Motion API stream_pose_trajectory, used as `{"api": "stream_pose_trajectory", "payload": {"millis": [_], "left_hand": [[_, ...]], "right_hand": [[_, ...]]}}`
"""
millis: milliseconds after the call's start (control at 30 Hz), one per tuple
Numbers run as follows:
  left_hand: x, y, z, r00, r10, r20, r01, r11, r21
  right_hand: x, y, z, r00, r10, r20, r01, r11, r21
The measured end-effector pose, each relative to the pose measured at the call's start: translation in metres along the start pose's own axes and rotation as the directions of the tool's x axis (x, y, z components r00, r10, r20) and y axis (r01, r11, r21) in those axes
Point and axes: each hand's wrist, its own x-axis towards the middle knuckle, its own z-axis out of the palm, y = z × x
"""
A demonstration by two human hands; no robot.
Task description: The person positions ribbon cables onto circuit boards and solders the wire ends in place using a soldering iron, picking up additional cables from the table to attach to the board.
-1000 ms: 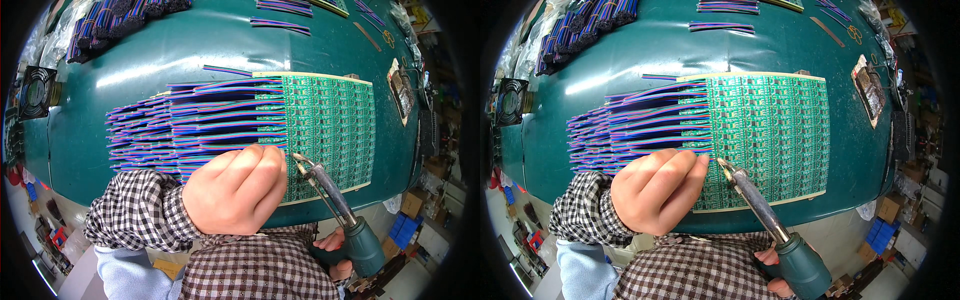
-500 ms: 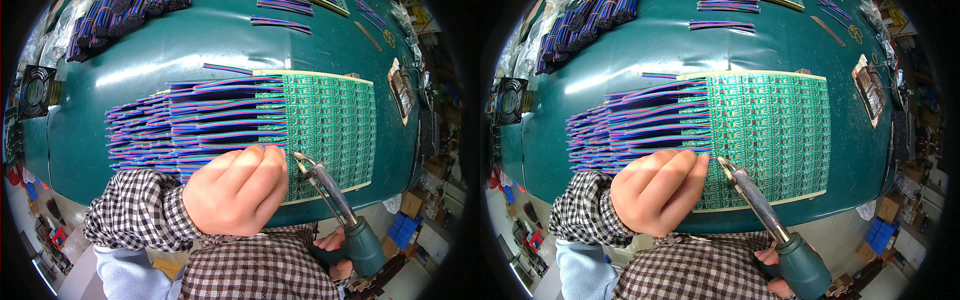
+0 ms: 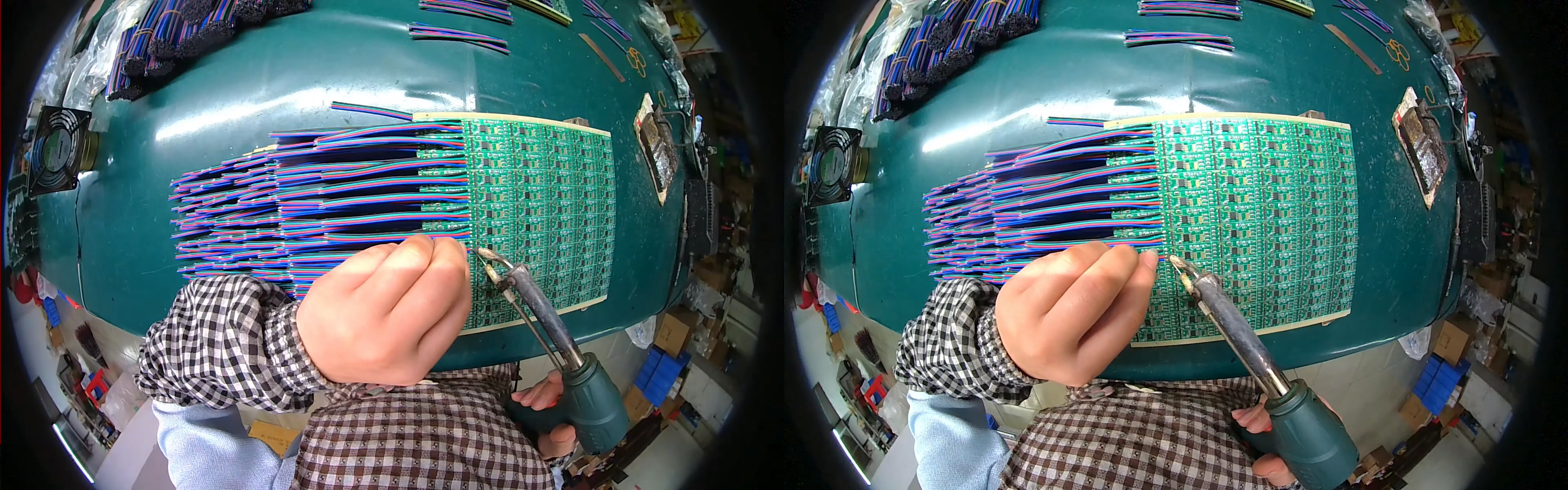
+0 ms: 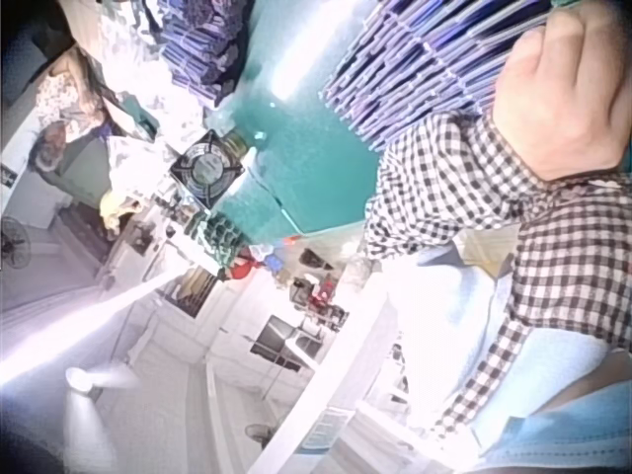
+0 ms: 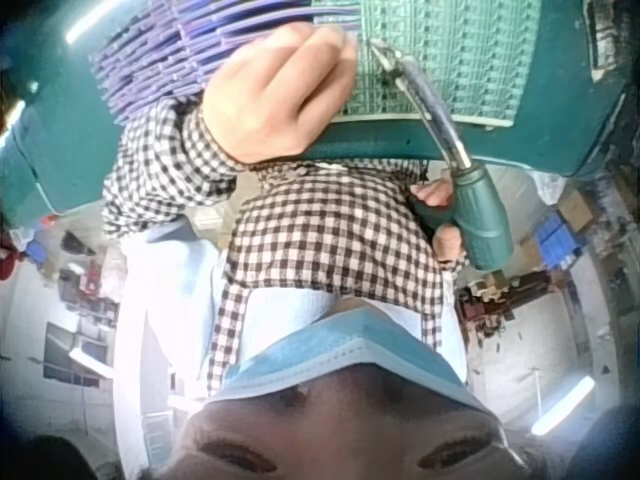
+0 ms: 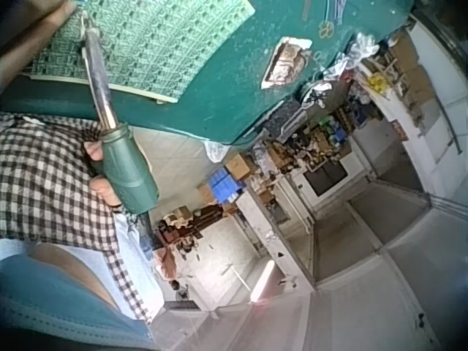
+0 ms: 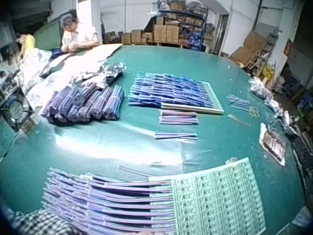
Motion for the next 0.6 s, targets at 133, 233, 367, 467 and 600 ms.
{"api": "stream_pose_trajectory", "payload": {"millis": [133, 233, 367, 467, 600], "left_hand": [[-0.001, -0.001, -0.001, 1.000, 0.000, 0.017, 0.000, 1.000, -0.008], [-0.001, 0.000, 0.000, 1.000, -0.003, 0.013, 0.003, 1.000, -0.010], [0.000, 0.000, -0.002, 1.000, -0.001, 0.016, 0.001, 1.000, 0.008], [0.001, 0.000, -0.003, 1.000, 0.004, 0.027, -0.005, 1.000, 0.013], [0.001, 0.001, -0.002, 1.000, -0.003, 0.026, 0.003, 1.000, 0.003]], "right_hand": [[0.001, -0.001, 0.003, 1.000, 0.015, 0.014, -0.015, 1.000, 0.011], [-0.001, 0.001, 0.004, 1.000, 0.007, -0.020, -0.007, 1.000, 0.018], [0.002, -0.003, 0.007, 0.999, 0.031, -0.007, -0.032, 0.999, -0.044], [0.002, -0.002, 0.013, 1.000, -0.006, -0.031, 0.005, 0.999, -0.034], [0.006, -0.004, 0.024, 0.988, -0.118, -0.098, 0.110, 0.990, -0.084]]}}
